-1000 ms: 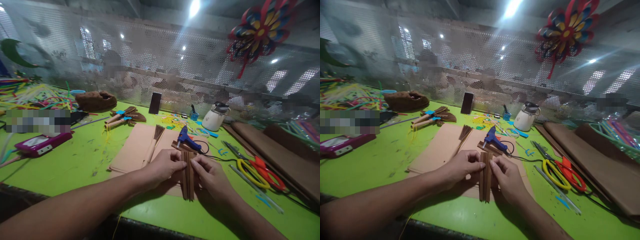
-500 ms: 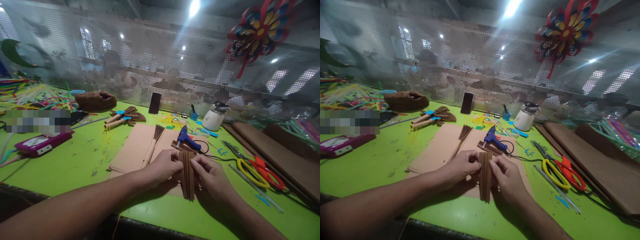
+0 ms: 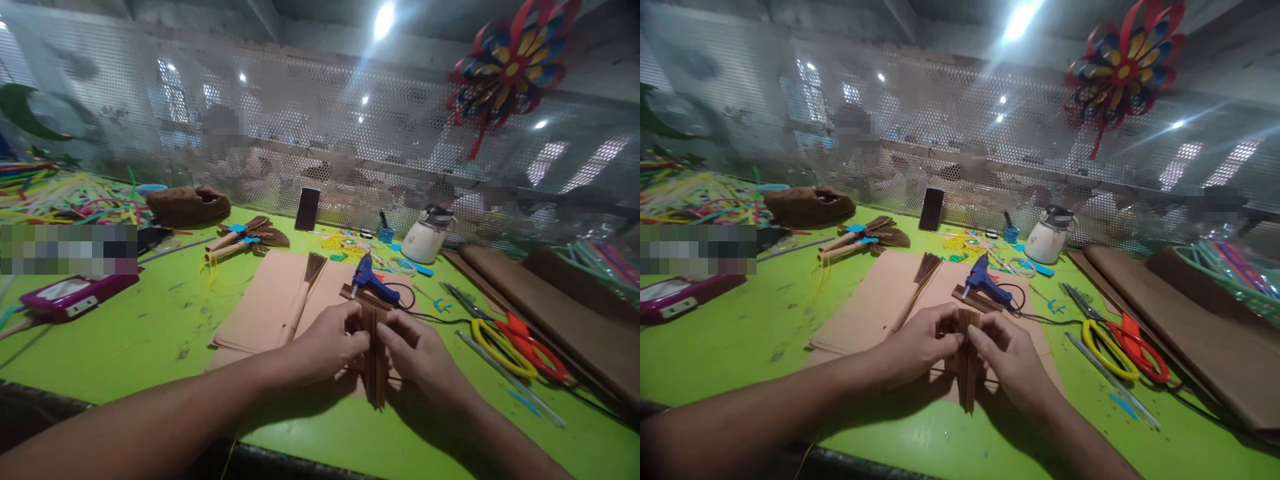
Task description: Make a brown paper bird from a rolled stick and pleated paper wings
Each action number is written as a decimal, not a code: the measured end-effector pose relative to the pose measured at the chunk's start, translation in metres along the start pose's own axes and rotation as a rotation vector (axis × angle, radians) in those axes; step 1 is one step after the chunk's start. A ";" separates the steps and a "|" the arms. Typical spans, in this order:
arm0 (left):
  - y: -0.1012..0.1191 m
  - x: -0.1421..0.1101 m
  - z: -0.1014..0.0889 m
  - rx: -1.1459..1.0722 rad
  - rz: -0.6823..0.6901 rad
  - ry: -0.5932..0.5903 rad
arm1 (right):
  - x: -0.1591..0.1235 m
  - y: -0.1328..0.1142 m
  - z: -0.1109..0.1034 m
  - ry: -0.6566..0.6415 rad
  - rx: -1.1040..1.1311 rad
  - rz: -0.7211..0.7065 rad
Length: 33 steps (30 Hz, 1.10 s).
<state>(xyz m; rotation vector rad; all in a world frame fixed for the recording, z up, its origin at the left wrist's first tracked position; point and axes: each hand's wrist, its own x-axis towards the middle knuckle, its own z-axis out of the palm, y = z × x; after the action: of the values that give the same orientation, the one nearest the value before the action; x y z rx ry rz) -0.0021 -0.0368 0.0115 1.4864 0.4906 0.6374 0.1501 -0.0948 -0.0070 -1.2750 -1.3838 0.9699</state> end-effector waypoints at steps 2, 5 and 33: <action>-0.002 -0.002 0.001 0.028 0.010 -0.004 | -0.001 -0.001 0.002 0.013 0.011 -0.020; -0.006 -0.004 0.002 0.068 0.024 -0.012 | -0.004 -0.002 0.003 0.059 -0.020 -0.052; -0.002 -0.003 0.007 -0.250 -0.098 -0.062 | -0.005 -0.002 -0.001 0.050 0.059 0.004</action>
<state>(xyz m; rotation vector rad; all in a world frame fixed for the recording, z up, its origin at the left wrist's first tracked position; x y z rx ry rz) 0.0006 -0.0436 0.0096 1.2346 0.4168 0.5521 0.1507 -0.1005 -0.0056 -1.2502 -1.3054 0.9687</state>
